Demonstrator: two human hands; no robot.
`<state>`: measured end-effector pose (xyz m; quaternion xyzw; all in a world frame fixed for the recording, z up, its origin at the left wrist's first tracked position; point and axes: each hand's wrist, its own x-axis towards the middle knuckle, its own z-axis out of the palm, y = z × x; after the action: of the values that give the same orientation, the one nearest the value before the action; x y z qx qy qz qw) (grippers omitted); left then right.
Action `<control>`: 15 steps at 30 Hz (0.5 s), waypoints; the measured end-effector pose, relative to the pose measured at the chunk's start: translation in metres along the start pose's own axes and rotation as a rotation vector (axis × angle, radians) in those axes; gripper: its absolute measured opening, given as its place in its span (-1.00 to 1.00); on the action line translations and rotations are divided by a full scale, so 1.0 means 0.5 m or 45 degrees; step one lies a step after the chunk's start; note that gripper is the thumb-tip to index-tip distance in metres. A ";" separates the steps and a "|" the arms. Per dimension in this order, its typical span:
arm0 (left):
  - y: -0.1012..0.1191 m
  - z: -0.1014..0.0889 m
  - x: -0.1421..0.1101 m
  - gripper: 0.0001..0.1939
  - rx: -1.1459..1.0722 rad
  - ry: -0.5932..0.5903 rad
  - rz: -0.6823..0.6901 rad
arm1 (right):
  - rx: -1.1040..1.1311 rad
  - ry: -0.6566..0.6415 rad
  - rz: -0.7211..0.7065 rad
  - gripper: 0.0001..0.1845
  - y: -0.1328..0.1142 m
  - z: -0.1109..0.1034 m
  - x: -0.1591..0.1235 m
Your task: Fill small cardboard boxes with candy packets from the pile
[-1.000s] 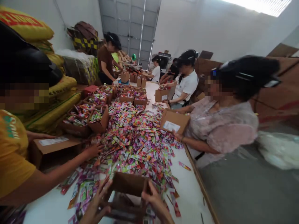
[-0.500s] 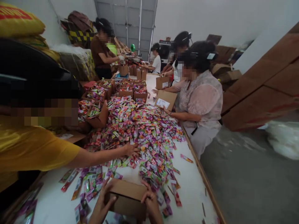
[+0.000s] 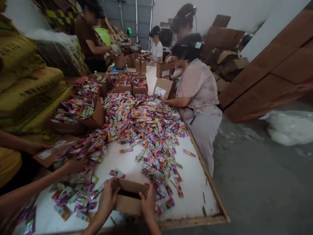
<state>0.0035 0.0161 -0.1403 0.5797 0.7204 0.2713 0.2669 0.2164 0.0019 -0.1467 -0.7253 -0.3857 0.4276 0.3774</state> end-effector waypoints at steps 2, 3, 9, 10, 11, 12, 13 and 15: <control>0.021 -0.016 0.001 -0.59 0.240 -0.036 0.140 | -0.015 -0.003 -0.014 -0.50 -0.001 0.006 0.001; 0.035 -0.028 0.007 -0.57 0.319 -0.163 0.295 | -0.012 -0.020 -0.019 -0.49 0.001 0.008 0.001; 0.085 -0.119 0.079 -0.09 0.330 -1.081 0.813 | 0.150 -0.387 0.055 -0.32 0.047 -0.059 0.082; 0.064 -0.132 0.080 -0.12 0.286 -0.995 0.707 | 0.139 -0.309 0.061 -0.21 0.059 -0.089 0.119; 0.032 -0.142 0.073 -0.17 0.207 -0.844 0.552 | 0.089 -0.155 0.061 -0.08 0.070 -0.120 0.161; -0.009 -0.147 0.060 -0.25 0.103 -0.640 0.350 | 0.004 0.042 0.068 0.06 0.081 -0.147 0.205; -0.054 -0.148 0.040 -0.33 -0.038 -0.397 0.072 | -0.098 0.232 0.092 0.18 0.092 -0.163 0.245; -0.139 -0.133 -0.006 -0.41 -0.417 0.055 -0.507 | -0.263 0.437 0.155 0.29 0.109 -0.151 0.300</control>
<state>-0.0905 -0.0050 -0.1416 0.3697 0.7723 0.3388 0.3900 0.3485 0.0952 -0.2174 -0.8443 -0.3128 0.2782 0.3346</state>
